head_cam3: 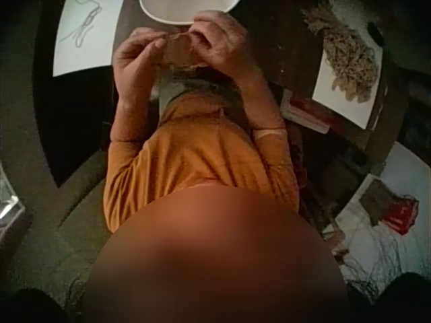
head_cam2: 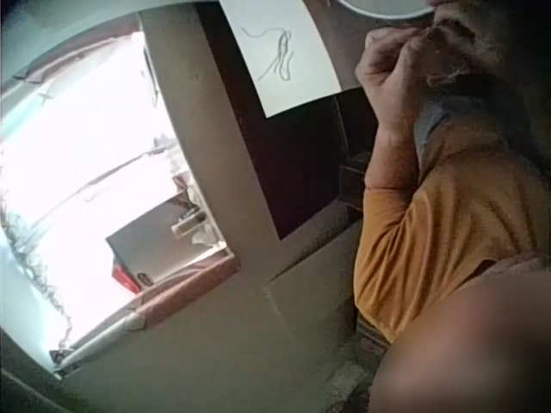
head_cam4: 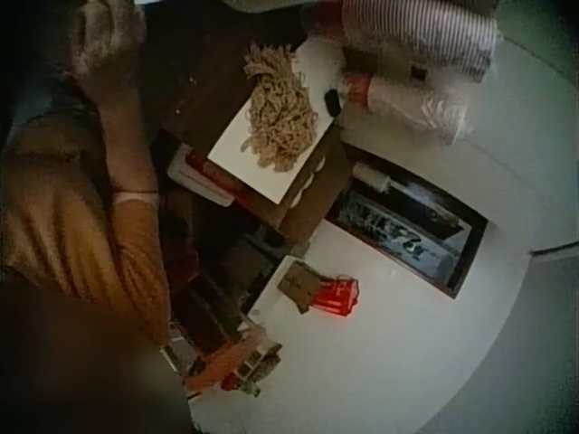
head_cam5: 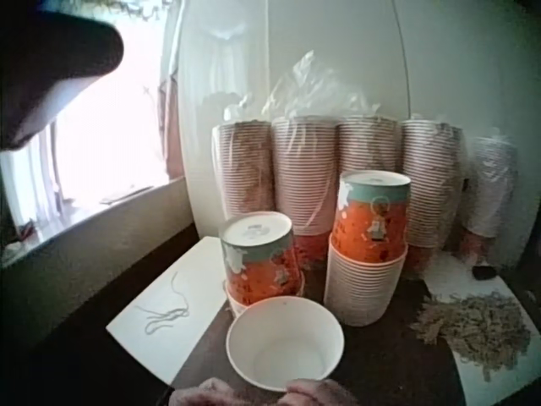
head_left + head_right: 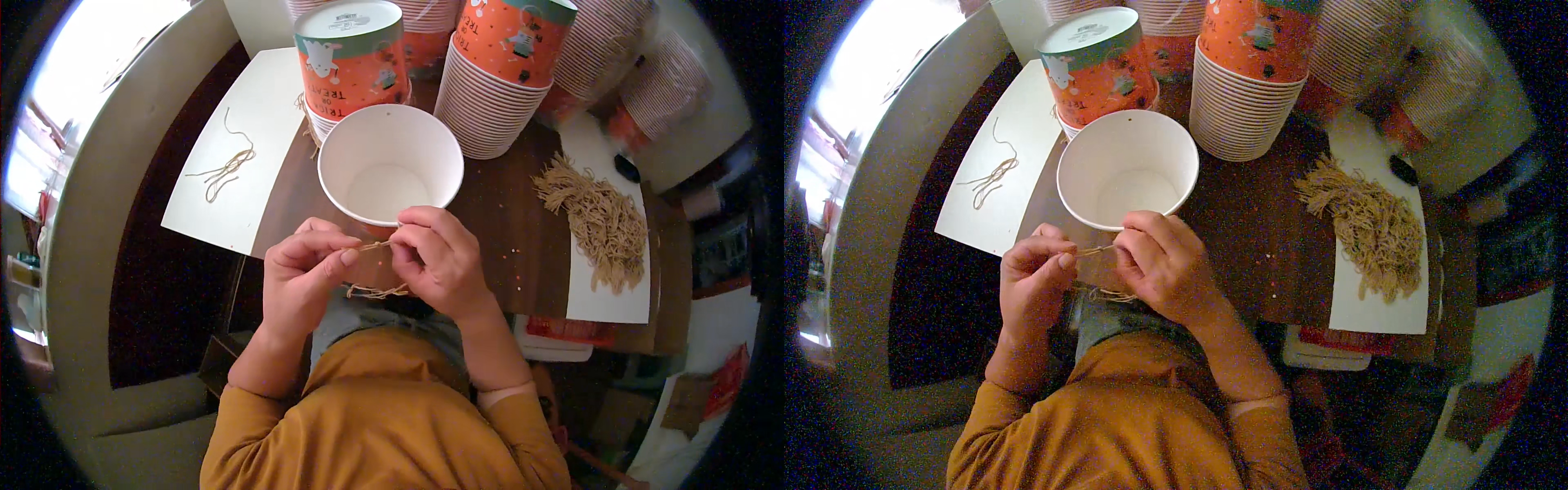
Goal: Attaching a string handle to a small paper bucket by threading it through holes and tying knots.
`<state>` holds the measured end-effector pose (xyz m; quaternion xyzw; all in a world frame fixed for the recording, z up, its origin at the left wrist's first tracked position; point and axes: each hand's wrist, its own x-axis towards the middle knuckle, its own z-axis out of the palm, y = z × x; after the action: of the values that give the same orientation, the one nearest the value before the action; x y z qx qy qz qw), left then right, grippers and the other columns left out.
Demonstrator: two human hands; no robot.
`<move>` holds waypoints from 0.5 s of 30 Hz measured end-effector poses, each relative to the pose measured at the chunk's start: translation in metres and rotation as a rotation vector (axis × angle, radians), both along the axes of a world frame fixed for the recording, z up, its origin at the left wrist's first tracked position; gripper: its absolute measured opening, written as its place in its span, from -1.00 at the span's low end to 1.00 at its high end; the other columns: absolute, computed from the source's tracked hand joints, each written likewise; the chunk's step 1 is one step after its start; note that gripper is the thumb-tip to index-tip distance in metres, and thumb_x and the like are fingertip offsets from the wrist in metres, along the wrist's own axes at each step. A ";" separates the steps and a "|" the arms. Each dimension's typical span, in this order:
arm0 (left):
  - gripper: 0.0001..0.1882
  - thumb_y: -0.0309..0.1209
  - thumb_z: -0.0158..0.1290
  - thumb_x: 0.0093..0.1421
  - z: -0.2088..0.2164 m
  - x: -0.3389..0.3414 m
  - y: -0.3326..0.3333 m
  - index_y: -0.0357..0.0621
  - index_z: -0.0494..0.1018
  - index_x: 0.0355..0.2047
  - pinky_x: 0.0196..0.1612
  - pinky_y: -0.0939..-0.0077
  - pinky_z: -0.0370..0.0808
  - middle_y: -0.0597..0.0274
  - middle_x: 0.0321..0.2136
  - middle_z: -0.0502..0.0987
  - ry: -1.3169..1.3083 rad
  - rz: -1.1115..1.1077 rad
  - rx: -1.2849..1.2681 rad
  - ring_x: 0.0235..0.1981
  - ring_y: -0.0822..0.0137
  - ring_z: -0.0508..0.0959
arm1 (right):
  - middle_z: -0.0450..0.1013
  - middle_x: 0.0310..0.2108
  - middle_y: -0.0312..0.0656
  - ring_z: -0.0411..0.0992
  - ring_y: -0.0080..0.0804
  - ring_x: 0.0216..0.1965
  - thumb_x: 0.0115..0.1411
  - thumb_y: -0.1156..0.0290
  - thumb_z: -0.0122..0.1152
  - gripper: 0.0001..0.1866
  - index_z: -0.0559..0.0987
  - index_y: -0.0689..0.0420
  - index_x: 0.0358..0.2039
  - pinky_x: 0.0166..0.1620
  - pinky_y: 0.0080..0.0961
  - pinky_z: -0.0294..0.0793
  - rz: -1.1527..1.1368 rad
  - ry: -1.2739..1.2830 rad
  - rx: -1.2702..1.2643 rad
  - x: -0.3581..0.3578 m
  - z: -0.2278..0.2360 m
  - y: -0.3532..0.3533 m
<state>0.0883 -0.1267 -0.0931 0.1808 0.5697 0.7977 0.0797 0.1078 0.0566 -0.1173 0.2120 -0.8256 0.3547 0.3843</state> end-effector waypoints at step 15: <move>-0.91 -0.61 0.13 0.08 -0.005 0.000 -0.006 -0.29 0.54 -0.36 -0.48 0.73 0.26 0.31 -0.44 0.43 -0.045 -0.026 -0.025 -0.50 0.57 0.37 | 0.40 -0.25 -0.15 0.41 -0.21 -0.36 -0.13 0.53 0.29 -0.72 0.49 0.12 -0.34 -0.29 -0.33 0.43 -0.042 0.018 0.065 0.001 -0.001 0.006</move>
<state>0.0880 -0.1323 -0.0982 0.1692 0.5752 0.7934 0.1052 0.1085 0.0631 -0.1181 0.2102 -0.8374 0.3176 0.3921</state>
